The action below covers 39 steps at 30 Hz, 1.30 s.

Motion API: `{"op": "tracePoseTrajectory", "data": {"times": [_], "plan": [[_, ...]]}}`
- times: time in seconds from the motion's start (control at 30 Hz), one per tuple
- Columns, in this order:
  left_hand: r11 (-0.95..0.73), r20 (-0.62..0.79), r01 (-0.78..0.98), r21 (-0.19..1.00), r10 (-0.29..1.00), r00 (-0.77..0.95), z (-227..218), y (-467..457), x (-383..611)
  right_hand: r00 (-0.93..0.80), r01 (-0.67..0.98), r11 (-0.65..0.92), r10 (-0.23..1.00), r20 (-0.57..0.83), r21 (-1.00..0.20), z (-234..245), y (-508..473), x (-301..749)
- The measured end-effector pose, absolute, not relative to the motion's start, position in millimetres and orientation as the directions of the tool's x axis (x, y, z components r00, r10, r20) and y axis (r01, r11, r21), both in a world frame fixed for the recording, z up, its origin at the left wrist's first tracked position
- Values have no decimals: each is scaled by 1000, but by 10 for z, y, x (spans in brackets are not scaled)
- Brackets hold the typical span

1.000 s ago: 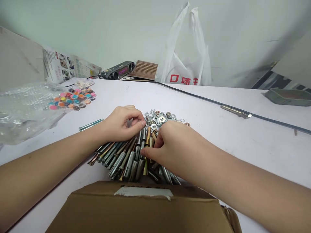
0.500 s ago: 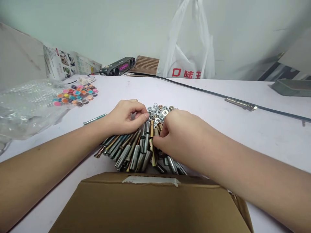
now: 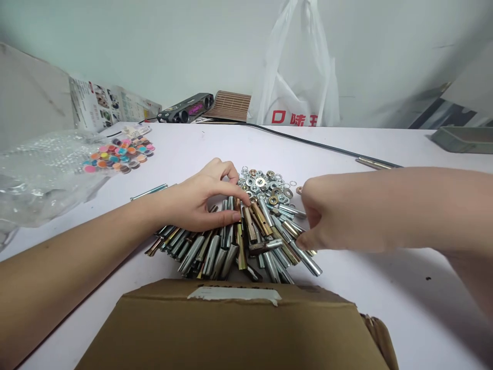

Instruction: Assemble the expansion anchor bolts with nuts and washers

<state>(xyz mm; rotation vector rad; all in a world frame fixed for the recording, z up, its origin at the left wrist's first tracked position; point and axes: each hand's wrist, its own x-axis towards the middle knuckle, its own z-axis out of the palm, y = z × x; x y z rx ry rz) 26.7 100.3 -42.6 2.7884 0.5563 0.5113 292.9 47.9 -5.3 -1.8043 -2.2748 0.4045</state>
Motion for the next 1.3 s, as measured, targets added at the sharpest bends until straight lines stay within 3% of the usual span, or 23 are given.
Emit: {"op": "tracePoseTrajectory", "data": {"times": [0.13,0.23,0.33,0.4,0.57,0.83,1.0,1.13,1.3], "plan": [[-871,205,348,346,432,878,-416,995,256,-261,915,245,965,-7,-322,-154,430,2905],[-870,190,343,355,427,884,-406,1002,250,-275,946,221,936,-222,-238,-134,490,2858],[-865,165,361,349,436,885,-392,1008,251,-131,991,116,899,-417,-62,-48,589,2795],[-863,144,374,340,441,886,-388,1009,250,-71,997,71,917,-394,-13,14,624,2746],[-835,128,399,379,474,871,-423,1010,236,-106,994,101,933,-344,-30,81,574,2636],[-811,411,392,434,565,715,-510,1097,254,-431,869,321,865,-257,-376,-137,511,2495],[-664,379,373,648,706,598,-453,1032,330,-492,852,399,833,-254,-339,-131,441,2447],[-455,288,247,856,815,503,-388,969,392,-537,829,455,810,-235,-326,-65,459,2469],[-188,124,93,978,873,471,-359,972,404,-488,848,436,864,-123,-301,-110,550,2522]]}}
